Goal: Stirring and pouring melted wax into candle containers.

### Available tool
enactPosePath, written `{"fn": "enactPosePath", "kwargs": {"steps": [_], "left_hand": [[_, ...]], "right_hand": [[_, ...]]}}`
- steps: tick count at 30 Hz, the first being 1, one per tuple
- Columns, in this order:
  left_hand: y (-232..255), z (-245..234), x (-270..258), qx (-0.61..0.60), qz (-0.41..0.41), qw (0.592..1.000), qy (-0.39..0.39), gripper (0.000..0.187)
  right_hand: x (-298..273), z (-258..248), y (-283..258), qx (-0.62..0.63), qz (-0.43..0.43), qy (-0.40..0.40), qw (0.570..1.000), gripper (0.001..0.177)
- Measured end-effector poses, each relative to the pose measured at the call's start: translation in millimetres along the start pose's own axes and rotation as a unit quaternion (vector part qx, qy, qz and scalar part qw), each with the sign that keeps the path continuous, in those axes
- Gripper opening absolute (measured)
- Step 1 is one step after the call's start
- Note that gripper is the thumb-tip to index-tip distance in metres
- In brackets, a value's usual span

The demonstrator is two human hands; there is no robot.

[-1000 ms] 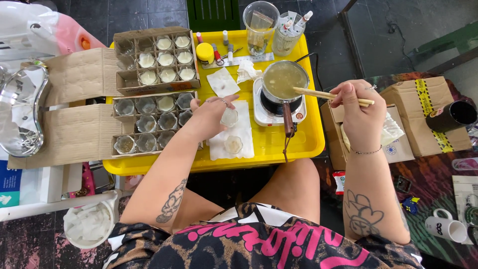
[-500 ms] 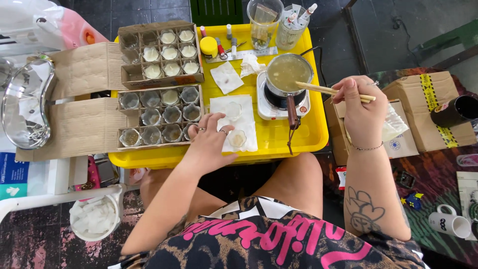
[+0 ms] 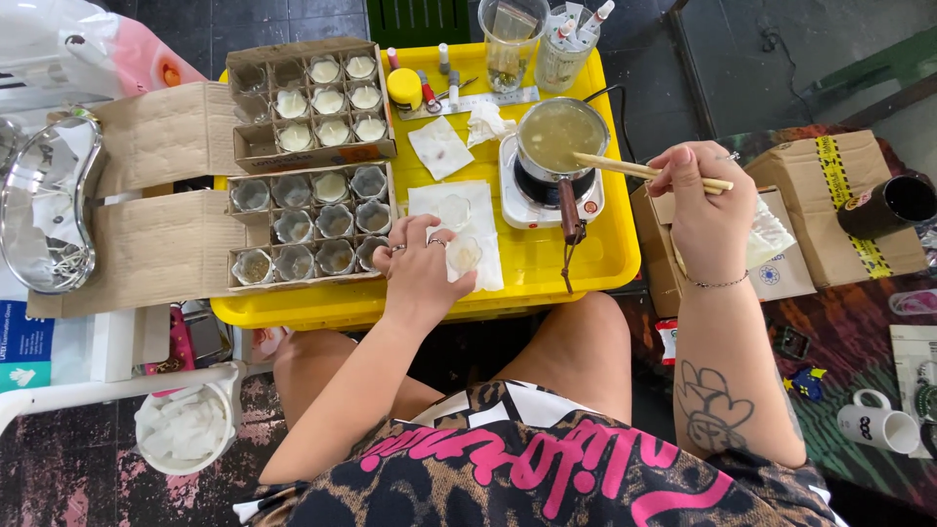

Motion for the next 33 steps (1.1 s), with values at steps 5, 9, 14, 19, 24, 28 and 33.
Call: {"fn": "enactPosePath", "kwargs": {"steps": [5, 9, 14, 19, 24, 28, 33], "left_hand": [[0.6, 2.4, 0.9, 0.002, -0.025, 0.999, 0.021, 0.059], [-1.2, 8.6, -1.0, 0.007, -0.046, 0.999, 0.017, 0.06], [6.9, -8.8, -4.1, 0.007, -0.065, 0.998, 0.009, 0.07], [19.2, -23.6, -16.3, -0.011, -0.07, 0.997, 0.029, 0.075], [45.9, 26.9, -6.0, -0.437, -0.161, 0.883, -0.054, 0.052], [68.0, 100.2, 6.9, -0.667, -0.326, 0.639, -0.201, 0.054], [103.8, 139.1, 22.4, -0.775, -0.375, 0.438, -0.26, 0.045]], "right_hand": [[0.1, 0.9, 1.8, 0.001, 0.007, 0.003, 1.0, 0.039], [0.5, 1.7, 3.4, 0.007, 0.012, 0.003, 1.0, 0.038], [0.9, 1.5, 1.7, 0.014, 0.014, 0.002, 1.0, 0.036], [2.3, -0.7, 1.9, 0.038, 0.005, 0.015, 0.999, 0.037], [8.3, -2.9, -13.0, 0.015, -0.065, 0.03, 0.997, 0.043], [11.0, 0.8, -24.9, 0.018, -0.055, 0.022, 0.998, 0.039], [13.3, -1.9, -32.9, -0.009, -0.074, 0.033, 0.997, 0.038]]}}
Point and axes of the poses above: each hand's wrist, its own x-axis towards the middle knuckle, its own z-axis out of the palm, y = z × x, the point moved 10 cm from there along x, towards the middle knuckle, and after that the axes turned 13 degrees about -x, right-handed, at the moved point
